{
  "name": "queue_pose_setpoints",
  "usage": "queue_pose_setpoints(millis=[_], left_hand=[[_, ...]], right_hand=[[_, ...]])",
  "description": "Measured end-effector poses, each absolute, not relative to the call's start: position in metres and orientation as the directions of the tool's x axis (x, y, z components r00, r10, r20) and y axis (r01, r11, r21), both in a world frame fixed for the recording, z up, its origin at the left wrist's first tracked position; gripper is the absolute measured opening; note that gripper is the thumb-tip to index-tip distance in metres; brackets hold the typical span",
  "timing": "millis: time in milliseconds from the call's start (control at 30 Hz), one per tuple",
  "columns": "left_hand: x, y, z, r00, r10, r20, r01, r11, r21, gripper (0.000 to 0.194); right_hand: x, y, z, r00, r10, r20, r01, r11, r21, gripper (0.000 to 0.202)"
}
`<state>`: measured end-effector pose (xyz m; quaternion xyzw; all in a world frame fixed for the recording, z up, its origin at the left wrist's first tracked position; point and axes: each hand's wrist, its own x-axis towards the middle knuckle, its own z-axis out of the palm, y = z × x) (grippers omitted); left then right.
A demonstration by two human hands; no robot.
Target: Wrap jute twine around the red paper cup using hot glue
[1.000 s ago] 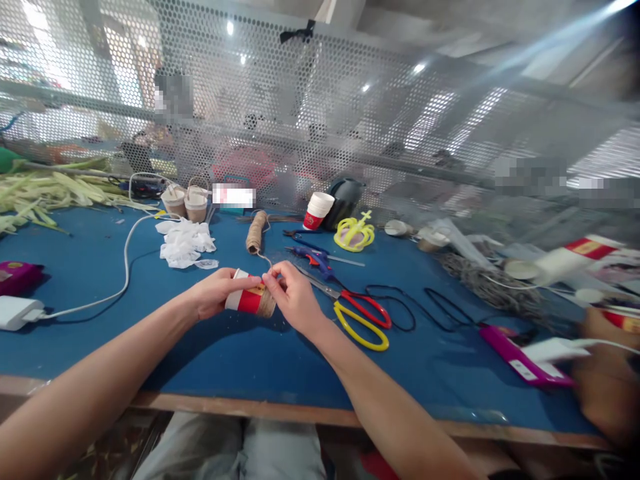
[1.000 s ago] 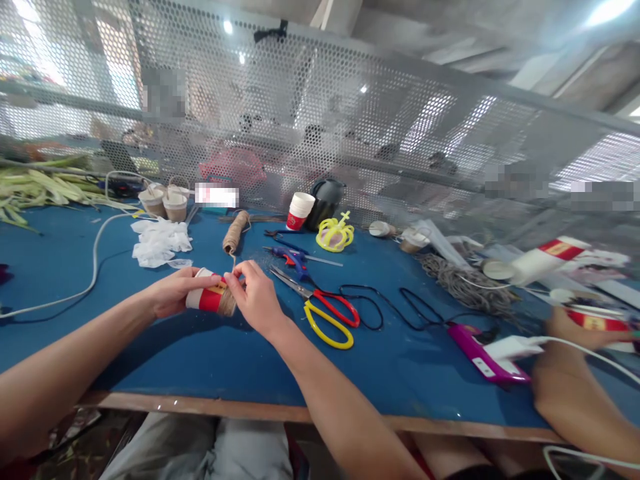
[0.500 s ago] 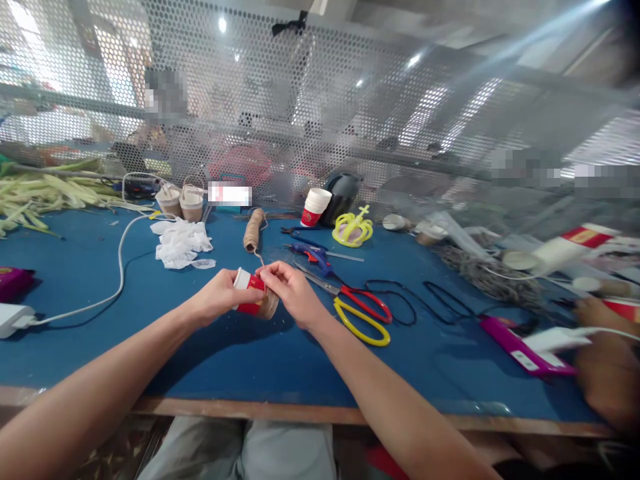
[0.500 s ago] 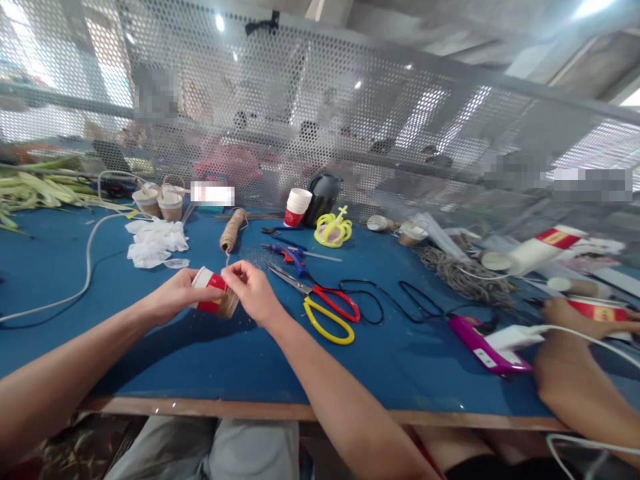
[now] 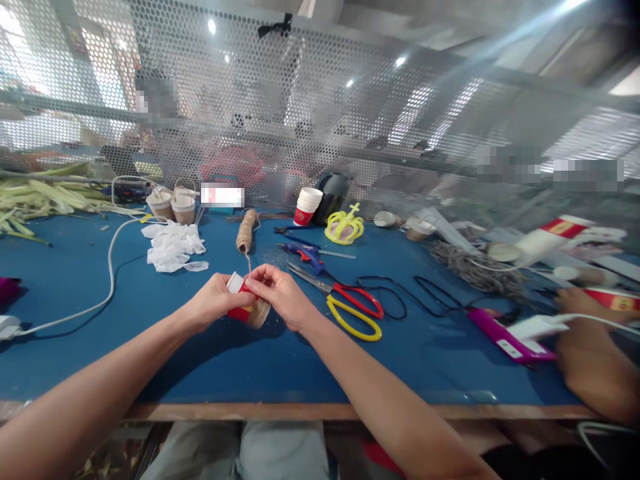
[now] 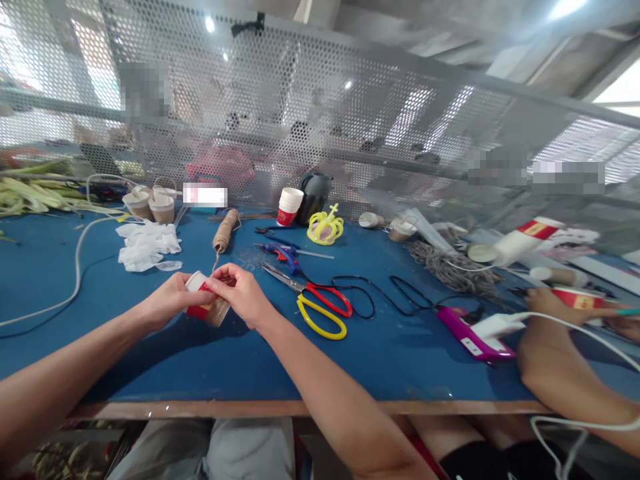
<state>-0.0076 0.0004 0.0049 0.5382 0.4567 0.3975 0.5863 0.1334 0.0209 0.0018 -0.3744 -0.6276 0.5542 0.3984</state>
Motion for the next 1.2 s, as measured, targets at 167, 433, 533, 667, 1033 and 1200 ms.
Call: queue_pose_setpoints(millis=[167, 433, 533, 667, 1033, 1200], left_hand=[[-0.007, 0.002, 0.003, 0.224, 0.967, -0.121, 0.014, 0.121, 0.993, 0.018], [-0.005, 0.003, 0.000, 0.223, 0.968, -0.112, -0.008, 0.117, 0.993, 0.019], [-0.004, 0.002, 0.000, 0.215, 0.971, -0.104, 0.016, 0.103, 0.995, 0.020], [-0.003, 0.002, -0.002, 0.213, 0.973, -0.090, 0.056, 0.079, 0.995, 0.021], [-0.001, -0.006, -0.003, 0.427, 0.900, -0.087, -0.002, 0.098, 0.995, 0.021], [0.000, -0.015, 0.008, 0.530, 0.843, -0.090, -0.032, 0.126, 0.992, 0.020]], right_hand=[[0.134, 0.023, 0.004, -0.407, 0.910, 0.080, 0.092, 0.128, -0.987, 0.019], [0.132, 0.027, 0.007, -0.391, 0.920, 0.037, 0.094, 0.080, -0.992, 0.014], [0.131, 0.024, 0.007, -0.406, 0.913, -0.023, 0.018, -0.017, -1.000, 0.016], [0.133, 0.028, 0.009, -0.410, 0.902, -0.137, 0.075, -0.116, -0.990, 0.012], [0.107, 0.103, 0.007, -0.374, 0.885, -0.279, 0.378, -0.130, -0.917, 0.025], [0.118, 0.093, 0.015, -0.570, 0.724, -0.390, 0.573, 0.009, -0.820, 0.004]])
